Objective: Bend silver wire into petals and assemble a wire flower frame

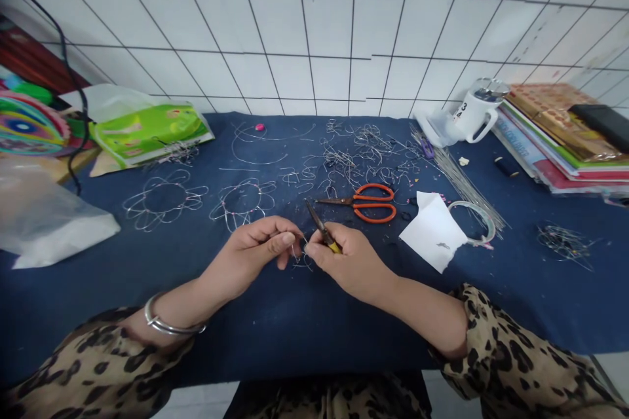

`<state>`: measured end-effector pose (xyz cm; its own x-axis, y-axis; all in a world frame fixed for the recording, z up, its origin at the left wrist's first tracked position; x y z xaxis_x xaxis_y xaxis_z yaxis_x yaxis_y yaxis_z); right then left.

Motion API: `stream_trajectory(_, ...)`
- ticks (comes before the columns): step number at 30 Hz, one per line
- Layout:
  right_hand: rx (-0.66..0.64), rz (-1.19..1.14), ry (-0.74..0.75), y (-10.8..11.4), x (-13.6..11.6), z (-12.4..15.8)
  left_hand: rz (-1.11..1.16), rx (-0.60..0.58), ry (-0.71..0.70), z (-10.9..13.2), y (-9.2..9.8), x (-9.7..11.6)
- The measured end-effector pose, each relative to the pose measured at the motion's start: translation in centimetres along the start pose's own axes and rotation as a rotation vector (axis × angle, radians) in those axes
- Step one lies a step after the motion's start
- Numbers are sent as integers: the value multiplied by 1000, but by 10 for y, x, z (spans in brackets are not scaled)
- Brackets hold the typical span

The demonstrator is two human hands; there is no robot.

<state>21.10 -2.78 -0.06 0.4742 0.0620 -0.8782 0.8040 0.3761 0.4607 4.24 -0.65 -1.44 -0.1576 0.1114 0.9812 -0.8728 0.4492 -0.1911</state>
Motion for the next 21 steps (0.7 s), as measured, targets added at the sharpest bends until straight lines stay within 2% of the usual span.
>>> stream_trajectory(14, -28, -5, 11, -4, 0, 0, -54, 81, -81, 3, -7, -2)
stream_trajectory(21, -28, 2, 21, -5, 0, 1, -56, 74, -110, 2, -8, -4)
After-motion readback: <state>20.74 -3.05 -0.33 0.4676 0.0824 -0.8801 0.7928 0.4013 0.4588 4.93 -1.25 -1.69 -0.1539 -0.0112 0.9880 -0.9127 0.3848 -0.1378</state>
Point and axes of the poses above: each hand's wrist, its own z-axis away from the middle knuckle, its own y-axis out of the back of the hand, x = y × z, the point moved 3 cm from there along -z, towards the middle knuckle, and after that the axes turned 13 degrees about z, right-handed, at the moved point
